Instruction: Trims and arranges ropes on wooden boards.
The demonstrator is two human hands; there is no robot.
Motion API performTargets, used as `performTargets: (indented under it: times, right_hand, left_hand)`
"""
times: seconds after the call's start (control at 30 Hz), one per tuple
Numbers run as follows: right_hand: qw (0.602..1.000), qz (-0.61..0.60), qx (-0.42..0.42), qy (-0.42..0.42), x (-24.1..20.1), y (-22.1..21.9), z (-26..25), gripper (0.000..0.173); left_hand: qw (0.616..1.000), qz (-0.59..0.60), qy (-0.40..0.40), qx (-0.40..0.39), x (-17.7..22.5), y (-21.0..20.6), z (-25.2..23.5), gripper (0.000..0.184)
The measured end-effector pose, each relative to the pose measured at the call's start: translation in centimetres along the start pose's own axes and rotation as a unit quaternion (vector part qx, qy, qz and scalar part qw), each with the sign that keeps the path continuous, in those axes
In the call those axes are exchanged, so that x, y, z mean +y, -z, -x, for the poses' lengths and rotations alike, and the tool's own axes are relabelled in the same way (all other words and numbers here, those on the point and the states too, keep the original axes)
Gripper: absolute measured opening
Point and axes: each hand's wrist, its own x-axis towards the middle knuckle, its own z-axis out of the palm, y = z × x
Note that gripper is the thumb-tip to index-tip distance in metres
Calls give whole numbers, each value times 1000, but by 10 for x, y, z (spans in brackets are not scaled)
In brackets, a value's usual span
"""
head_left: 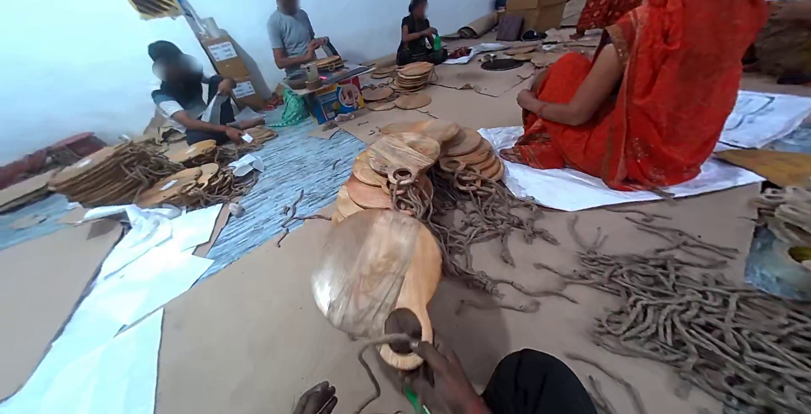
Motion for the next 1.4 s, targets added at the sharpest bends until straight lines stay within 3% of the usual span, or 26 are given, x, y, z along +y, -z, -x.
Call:
performTargets:
  times: [0.1, 0.27, 0.47, 0.6, 0.7, 0.77, 0.87, 0.97, 1.07, 1.17, 1.3, 1.4]
  right_hand:
    - [999, 1, 18, 38, -35, 10, -49, 21]
    - [992, 19, 120, 32, -95, 16, -136, 20]
    - [986, 5, 164, 37, -99, 27, -217, 30]
    - [989, -28, 134, 48, -117, 14, -265, 50]
    - [985, -15, 161, 55, -117, 9, -280, 60]
    - [976, 119, 162, 81, -98, 15, -265, 67]
    - [917, 348, 150, 122, -45, 41, -198, 75]
    - [904, 411, 102, 49, 5, 76, -120, 52]
    - [888, 455, 66, -19, 13, 73, -54, 30]
    - [895, 447, 8, -15, 29, 71, -26, 33]
    - [833, 541, -115, 15, 53, 68, -12, 31]
    - [826, 541, -148, 51, 55, 47, 3, 33]
  left_hand:
    - [999, -2, 5, -32, -7, -14, 0, 42]
    - [996, 54, 7, -69, -11, -18, -1, 39]
    - [996, 48, 9, -74, -9, -15, -2, 38]
    - [996, 37, 20, -80, -6, -19, 2, 34]
    - [996, 32, 23, -84, -3, -20, 2, 33]
    - [996, 32, 18, -78, -2, -20, 2, 32]
    - [997, 30, 5, -71, -8, -17, 0, 32]
    - [996, 15, 0, -84, 0, -19, -1, 37]
    - [995, 29, 16, -94, 3, -18, 5, 39]
    - [993, 62, 14, -95, -2, -15, -1, 42]
    - [990, 114, 18, -78, -3, -6, 2, 43]
    - [987, 146, 35, -56, -2, -3, 6, 44]
